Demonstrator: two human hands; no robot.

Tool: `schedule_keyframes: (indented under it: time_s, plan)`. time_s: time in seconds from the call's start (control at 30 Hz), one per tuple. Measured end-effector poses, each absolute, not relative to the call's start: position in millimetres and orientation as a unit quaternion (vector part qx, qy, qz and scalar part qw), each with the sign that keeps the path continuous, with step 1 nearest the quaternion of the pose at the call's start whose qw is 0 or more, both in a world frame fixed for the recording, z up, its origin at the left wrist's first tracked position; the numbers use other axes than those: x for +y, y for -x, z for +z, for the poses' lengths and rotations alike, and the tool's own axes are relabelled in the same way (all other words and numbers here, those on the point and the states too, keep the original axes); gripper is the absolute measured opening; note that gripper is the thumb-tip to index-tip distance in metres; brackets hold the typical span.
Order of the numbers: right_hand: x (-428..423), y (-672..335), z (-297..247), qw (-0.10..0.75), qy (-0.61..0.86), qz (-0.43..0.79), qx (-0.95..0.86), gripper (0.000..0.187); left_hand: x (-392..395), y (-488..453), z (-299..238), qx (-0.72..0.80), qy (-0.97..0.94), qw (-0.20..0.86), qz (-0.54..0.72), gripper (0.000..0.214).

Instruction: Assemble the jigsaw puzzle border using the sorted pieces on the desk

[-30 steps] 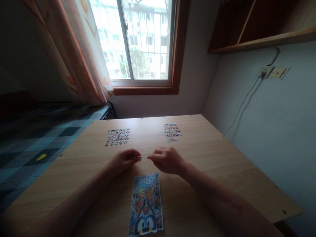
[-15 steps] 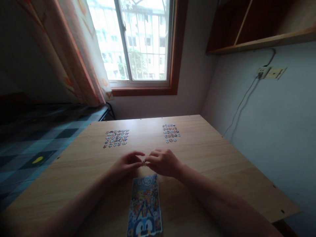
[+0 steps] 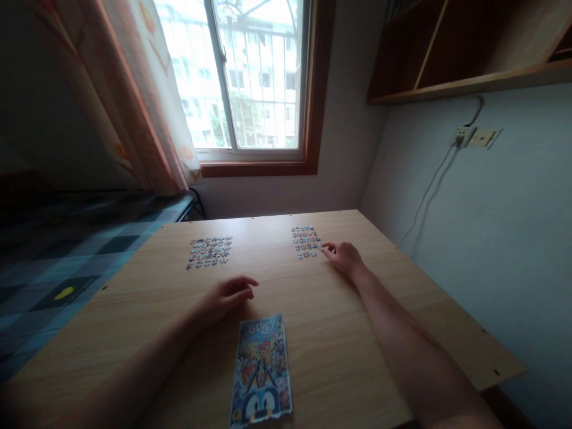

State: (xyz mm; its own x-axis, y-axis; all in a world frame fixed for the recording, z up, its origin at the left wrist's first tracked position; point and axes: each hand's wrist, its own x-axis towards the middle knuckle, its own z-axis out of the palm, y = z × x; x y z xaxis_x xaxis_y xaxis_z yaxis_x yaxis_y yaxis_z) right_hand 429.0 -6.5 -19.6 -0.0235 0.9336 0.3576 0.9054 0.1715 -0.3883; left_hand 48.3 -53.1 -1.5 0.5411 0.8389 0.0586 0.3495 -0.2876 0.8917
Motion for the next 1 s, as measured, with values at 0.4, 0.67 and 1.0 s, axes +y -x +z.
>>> schedule_keyframes:
  time_s: [0.4, 0.67, 1.0]
  plan:
    - [1.1, -437.9, -30.7, 0.233, 0.652, 0.044, -0.720, 0.029, -54.2, -48.1, -2.2, 0.398, -0.774, 0.418, 0.260, 0.029]
    - [-0.3, -436.2, -33.5, 0.234, 0.646, 0.037, -0.725, 0.027, -55.4, -49.0, 0.9, 0.391, -0.778, 0.419, 0.258, 0.027]
    - [-2.4, -426.3, -33.1, 0.239, 0.654, 0.022, -0.717, 0.027, -54.4, -49.1, -1.7, 0.392, -0.779, 0.416, 0.258, 0.025]
